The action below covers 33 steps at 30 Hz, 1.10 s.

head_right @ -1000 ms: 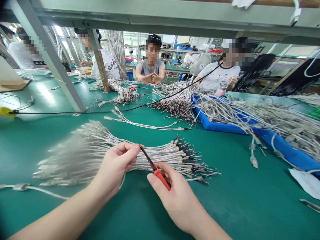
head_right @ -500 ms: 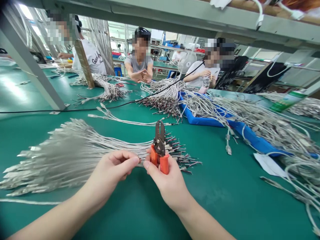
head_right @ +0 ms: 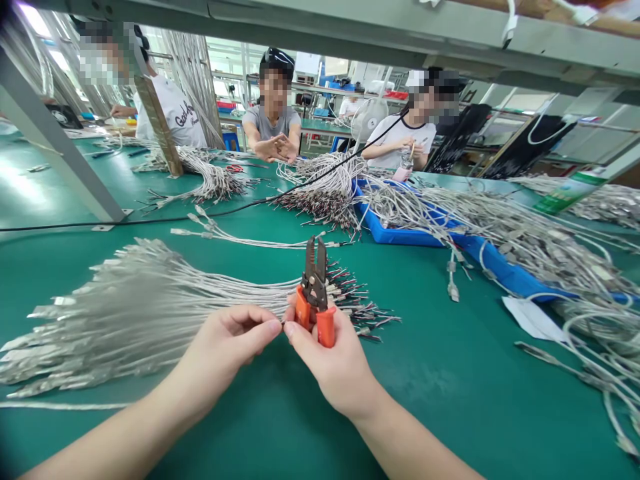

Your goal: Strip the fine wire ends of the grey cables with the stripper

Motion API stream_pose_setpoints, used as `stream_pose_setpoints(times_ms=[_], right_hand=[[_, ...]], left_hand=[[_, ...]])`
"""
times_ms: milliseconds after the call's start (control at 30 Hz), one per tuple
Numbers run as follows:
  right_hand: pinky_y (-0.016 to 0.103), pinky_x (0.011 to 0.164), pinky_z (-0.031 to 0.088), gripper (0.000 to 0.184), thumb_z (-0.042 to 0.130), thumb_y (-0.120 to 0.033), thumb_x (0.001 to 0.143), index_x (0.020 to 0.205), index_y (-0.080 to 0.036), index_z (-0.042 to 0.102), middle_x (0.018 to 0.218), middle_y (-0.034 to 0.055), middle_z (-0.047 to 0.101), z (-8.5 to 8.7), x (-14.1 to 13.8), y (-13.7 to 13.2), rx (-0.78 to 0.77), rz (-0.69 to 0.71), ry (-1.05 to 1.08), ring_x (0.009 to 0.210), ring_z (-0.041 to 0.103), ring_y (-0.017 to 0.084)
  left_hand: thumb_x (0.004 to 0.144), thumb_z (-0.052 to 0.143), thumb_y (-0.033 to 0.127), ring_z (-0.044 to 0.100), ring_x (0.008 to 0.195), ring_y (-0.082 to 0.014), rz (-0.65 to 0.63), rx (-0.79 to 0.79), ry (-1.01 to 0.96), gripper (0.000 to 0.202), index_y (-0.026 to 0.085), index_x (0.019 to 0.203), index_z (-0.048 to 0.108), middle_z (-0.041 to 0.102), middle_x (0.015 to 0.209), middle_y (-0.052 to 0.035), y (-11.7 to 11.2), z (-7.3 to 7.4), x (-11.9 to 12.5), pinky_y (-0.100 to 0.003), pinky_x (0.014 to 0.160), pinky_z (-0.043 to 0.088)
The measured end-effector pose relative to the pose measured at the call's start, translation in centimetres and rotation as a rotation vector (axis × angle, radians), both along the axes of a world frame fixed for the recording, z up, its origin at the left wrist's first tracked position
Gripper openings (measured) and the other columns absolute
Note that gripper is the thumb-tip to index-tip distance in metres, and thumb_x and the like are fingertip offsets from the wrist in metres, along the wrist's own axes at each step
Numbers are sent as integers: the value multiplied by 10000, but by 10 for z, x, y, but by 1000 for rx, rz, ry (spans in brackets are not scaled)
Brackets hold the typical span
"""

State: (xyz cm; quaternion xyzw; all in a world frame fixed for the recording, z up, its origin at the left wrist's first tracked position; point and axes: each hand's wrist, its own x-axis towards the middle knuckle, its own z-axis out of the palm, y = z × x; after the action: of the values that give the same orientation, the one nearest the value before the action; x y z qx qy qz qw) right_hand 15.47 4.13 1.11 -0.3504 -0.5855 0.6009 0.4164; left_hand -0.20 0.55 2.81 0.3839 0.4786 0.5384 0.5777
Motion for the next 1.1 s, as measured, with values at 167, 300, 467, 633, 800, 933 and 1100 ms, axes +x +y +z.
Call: stream_pose_setpoints(times_ms=[167,300,467,633,800,933,1100], right_hand=[[307,681,426,139,622,-281,909,1035,-234,589,869,18,575,3,0,1,58,35,5,741,496,172],[316,675,417,47,593,-273,925,943,-230,587,845,14,562,4,1,0,92,48,-37,734,482,174],[321,687,427,96,604,-264,917,1006,-236,579,871,20,576,4,0,-1,60,17,-27,750,495,179],[310,697,443,143,609,-287,912,1042,-232,588,880,19,588,2,0,-2,61,5,-32,753,512,175],[302,681,456,157,618,-329,898,1014,-224,606,841,13,593,3,-1,-2,49,-38,-122,735,525,176],[303,697,461,145,615,-314,886,1003,-229,617,820,6,586,6,-4,-4,57,-28,-218,750,543,188],[262,665,450,91,581,-316,905,956,-240,587,816,-11,556,10,-6,-7,78,40,-267,730,510,170]], left_hand=[[742,706,228,360,473,-56,-30,1,19,130,150,637,700,576,544,26,0,-1,-1,-174,447,264],[757,702,237,393,498,-60,-57,9,35,131,151,659,705,594,570,24,1,-2,-3,-167,467,293],[754,704,254,447,551,-75,-58,19,41,147,142,659,692,599,599,15,2,-4,-2,-162,520,351],[727,704,256,403,518,-67,-11,8,47,156,134,636,669,561,566,22,3,-1,-1,-164,493,327],[727,705,286,270,444,-45,103,-15,72,162,140,668,667,445,484,63,5,0,-8,-184,427,204],[731,711,321,264,444,-45,168,-15,53,199,151,663,632,395,475,77,6,-2,-15,-192,429,185],[710,709,302,270,457,-49,185,11,11,190,156,652,602,397,491,75,7,-2,-16,-192,433,191]])
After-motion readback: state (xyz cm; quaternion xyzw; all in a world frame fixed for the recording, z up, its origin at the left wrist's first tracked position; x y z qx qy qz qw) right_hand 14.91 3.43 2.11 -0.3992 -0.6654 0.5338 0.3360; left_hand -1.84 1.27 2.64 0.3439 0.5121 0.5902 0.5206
